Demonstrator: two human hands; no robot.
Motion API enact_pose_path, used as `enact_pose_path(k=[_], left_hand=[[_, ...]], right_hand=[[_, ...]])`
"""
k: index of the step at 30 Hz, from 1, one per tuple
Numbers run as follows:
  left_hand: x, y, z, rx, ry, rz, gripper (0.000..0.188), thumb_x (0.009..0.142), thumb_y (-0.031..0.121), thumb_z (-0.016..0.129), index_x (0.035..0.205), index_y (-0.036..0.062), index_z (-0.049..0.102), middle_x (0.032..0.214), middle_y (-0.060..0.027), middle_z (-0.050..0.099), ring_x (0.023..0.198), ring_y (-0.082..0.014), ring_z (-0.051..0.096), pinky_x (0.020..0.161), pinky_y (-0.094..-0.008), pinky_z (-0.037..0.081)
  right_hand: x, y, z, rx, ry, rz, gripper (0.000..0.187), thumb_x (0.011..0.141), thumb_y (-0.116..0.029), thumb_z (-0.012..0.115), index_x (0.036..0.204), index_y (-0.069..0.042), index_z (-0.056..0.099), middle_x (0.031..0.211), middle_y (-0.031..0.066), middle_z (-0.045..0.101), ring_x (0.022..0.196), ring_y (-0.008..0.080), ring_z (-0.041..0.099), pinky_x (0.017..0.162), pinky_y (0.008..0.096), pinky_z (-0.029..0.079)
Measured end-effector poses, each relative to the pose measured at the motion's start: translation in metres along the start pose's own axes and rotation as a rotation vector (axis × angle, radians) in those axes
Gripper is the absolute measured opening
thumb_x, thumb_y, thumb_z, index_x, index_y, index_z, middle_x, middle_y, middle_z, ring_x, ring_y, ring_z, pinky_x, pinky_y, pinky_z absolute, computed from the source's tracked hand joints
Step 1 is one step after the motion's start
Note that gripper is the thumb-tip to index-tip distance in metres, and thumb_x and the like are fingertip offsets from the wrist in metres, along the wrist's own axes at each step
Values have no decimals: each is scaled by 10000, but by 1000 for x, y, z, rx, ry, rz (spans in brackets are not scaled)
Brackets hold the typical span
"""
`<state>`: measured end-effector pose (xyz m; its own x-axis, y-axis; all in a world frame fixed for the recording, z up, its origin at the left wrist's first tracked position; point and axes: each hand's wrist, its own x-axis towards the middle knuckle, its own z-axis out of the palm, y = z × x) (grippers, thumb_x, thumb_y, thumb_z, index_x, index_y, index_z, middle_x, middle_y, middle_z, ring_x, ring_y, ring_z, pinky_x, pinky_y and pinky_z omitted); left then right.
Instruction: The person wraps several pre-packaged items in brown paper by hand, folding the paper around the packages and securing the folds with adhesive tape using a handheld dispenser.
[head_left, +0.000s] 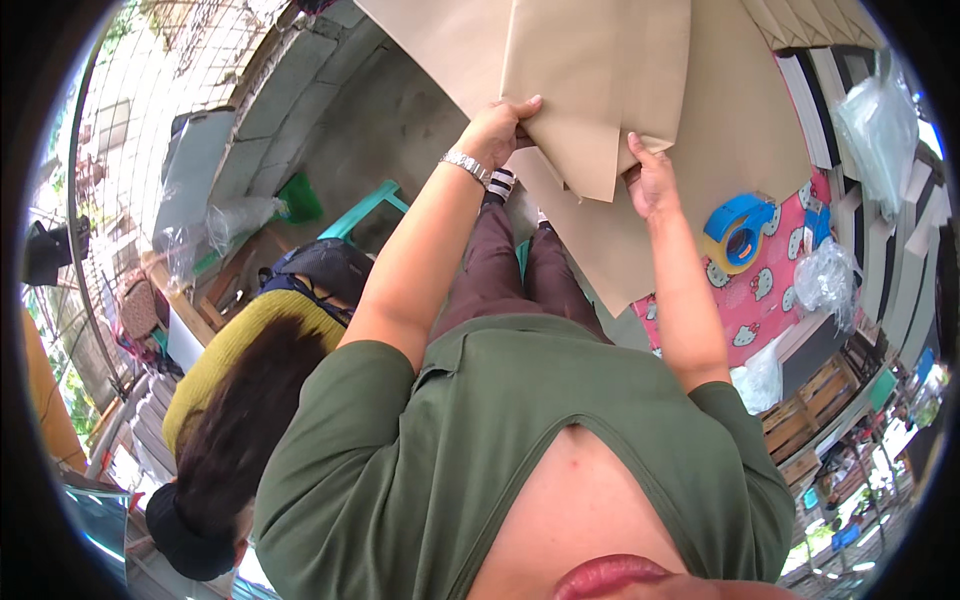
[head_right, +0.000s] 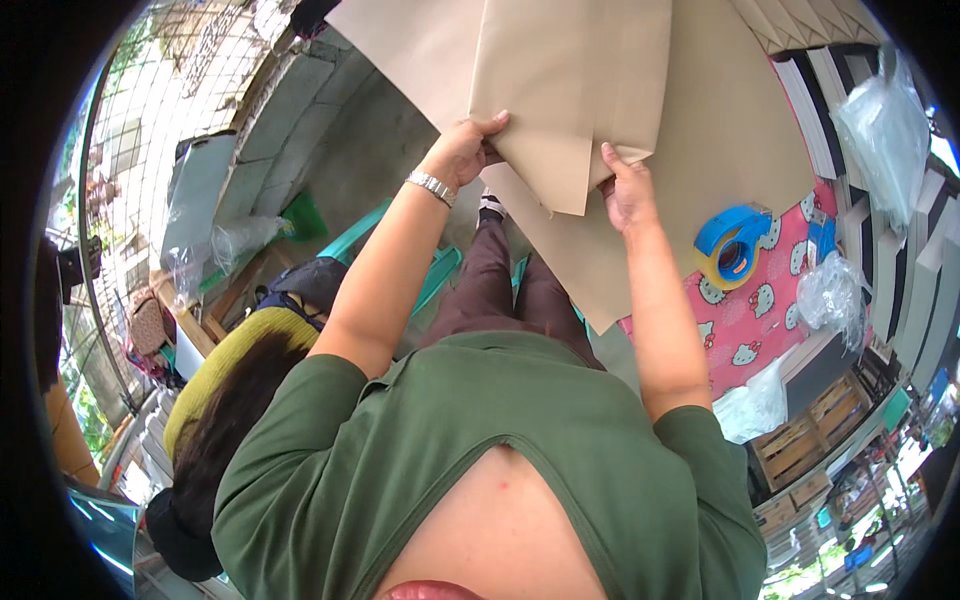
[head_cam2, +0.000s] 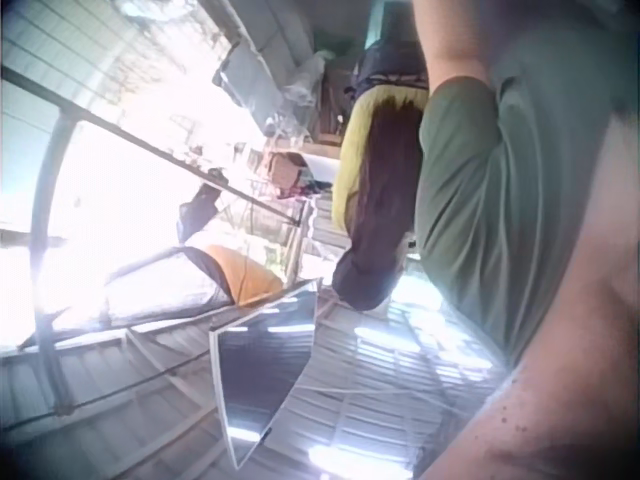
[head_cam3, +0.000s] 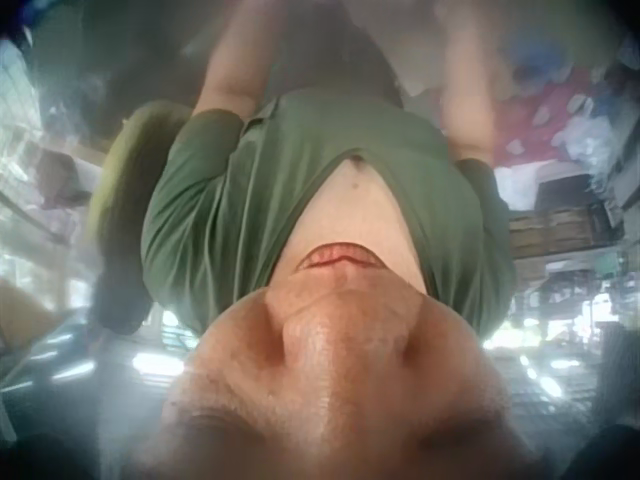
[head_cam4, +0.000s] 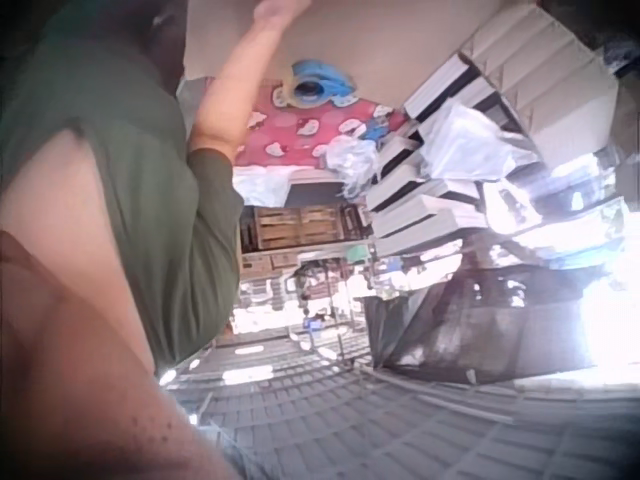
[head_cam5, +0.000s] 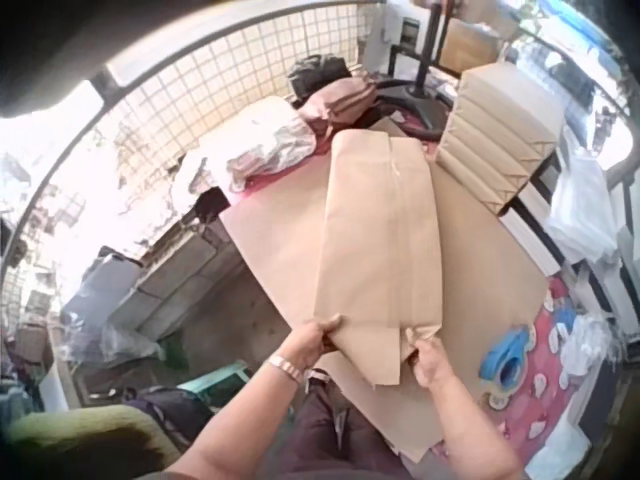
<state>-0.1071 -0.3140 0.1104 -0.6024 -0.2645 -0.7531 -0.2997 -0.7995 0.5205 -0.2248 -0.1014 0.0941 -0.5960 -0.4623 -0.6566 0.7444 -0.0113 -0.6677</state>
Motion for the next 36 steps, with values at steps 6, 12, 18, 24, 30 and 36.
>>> enact_pose_path(k=[6,12,18,24,30,36], left_hand=[[6,-7,-9,-45,-12,24,349,902,164,632,1121,-91,536,1070,-166,635,949,-258,643,898,-399,519],[-2,-17,-19,-39,-14,123,369,904,161,630,1149,-91,517,1089,-161,635,971,-249,637,893,-370,511],[3,-55,-7,-186,-174,164,304,902,131,623,1151,-32,559,1088,-97,649,1009,-195,616,933,-344,473],[-18,-137,-2,130,-201,-27,279,915,204,623,1050,-40,623,957,-72,671,847,-158,631,778,-293,505],[-66,-73,12,422,339,278,392,905,249,622,1176,-34,604,882,-132,660,845,-217,611,811,-345,470],[-6,-5,-33,1807,385,1101,546,914,447,517,1420,287,390,1475,4,370,1371,-231,315,1141,-460,178]], right_hand=[[-74,65,-11,-351,-103,19,191,928,-164,579,980,8,644,951,88,667,882,178,636,783,327,524],[-60,-54,40,-1229,-57,-653,212,929,-137,541,1066,-44,673,1042,135,675,971,270,645,843,345,507],[61,-29,96,-2097,-285,-1111,604,974,-503,312,1503,-250,164,1573,22,117,1449,233,98,1161,503,48],[67,-14,109,-2124,-262,-1086,574,974,-531,266,1498,-334,143,1572,-33,123,1448,219,106,1159,532,40],[69,-21,98,-2119,-229,-1080,585,969,-543,265,1498,-319,156,1570,-26,136,1440,214,145,1162,520,64],[57,-29,89,-2057,-337,-1165,657,923,-561,376,1494,-289,198,1539,-18,239,1413,213,234,1157,502,133]])
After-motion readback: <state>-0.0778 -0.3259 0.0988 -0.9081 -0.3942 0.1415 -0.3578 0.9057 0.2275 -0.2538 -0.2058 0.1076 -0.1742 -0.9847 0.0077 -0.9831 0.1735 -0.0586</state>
